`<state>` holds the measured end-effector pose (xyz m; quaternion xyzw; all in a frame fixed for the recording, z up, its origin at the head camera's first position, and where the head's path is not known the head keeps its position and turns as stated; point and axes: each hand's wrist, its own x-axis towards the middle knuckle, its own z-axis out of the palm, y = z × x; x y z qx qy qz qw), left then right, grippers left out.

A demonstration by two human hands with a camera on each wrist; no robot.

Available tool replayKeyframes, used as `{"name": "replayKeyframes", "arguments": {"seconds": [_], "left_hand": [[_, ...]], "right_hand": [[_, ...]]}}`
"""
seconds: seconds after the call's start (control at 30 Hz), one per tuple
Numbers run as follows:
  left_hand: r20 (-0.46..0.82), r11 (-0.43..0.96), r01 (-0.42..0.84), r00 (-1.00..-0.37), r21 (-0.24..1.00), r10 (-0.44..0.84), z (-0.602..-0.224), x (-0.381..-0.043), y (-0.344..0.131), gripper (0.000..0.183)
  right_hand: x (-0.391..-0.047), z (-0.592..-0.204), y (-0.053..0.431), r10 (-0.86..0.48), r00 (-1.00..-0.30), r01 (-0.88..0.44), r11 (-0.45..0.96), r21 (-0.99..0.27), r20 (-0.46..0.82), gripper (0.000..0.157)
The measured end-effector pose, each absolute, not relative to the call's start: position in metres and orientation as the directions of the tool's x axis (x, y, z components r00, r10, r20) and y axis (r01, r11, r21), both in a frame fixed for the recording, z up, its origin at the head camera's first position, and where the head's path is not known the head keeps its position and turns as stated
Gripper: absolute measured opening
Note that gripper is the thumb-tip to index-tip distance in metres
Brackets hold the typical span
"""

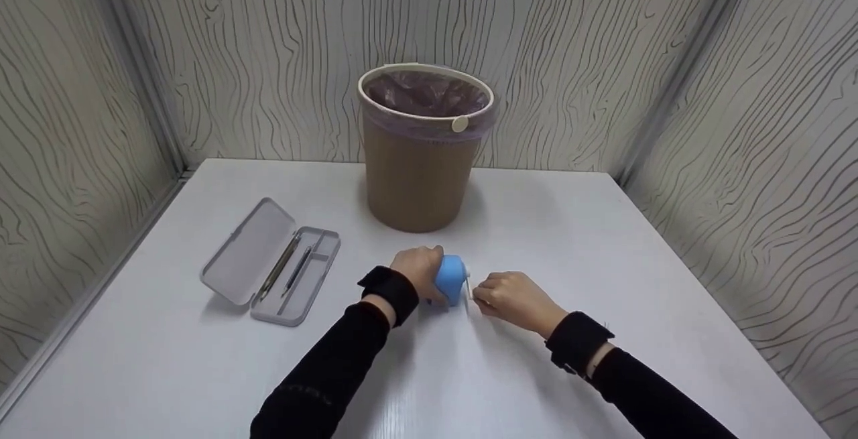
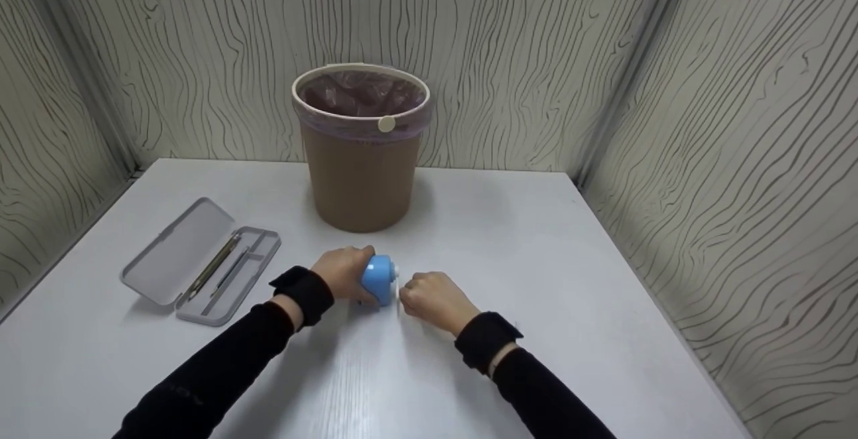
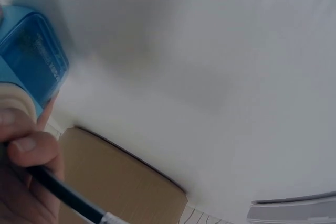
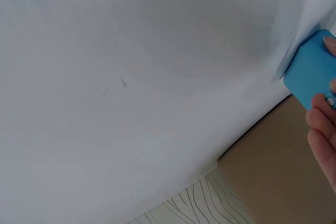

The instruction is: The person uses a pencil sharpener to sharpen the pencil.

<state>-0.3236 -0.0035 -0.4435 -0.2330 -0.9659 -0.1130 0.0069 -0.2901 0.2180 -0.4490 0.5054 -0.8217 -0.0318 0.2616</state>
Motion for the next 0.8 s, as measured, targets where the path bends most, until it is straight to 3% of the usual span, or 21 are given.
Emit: {"name": "replayKeyframes", "arguments": {"seconds": [0.23,0.6,0.8], "left_hand": [[0.069,0.868,0.458,-0.889,0.193,0.454,-0.441,-0.323,-0.005,0.077],[0.031,0.873,0.438,-0.897,0.214,0.442,-0.440,-0.322,-0.003,0.075],[0.016,0.872,0.437,-0.896,0.222,0.445,-0.440,-0.322,-0.002,0.075]], "right_hand": [[-0.296,-0.431,0.217,-0.837,-0.324,-0.808,0.487,0.331,0.440,0.021],[-0.304,-0.415,0.218,-0.824,-0.356,-0.799,0.513,0.314,0.440,0.016],[-0.310,-0.409,0.217,-0.798,-0.413,-0.784,0.557,0.274,0.439,0.010]]}}
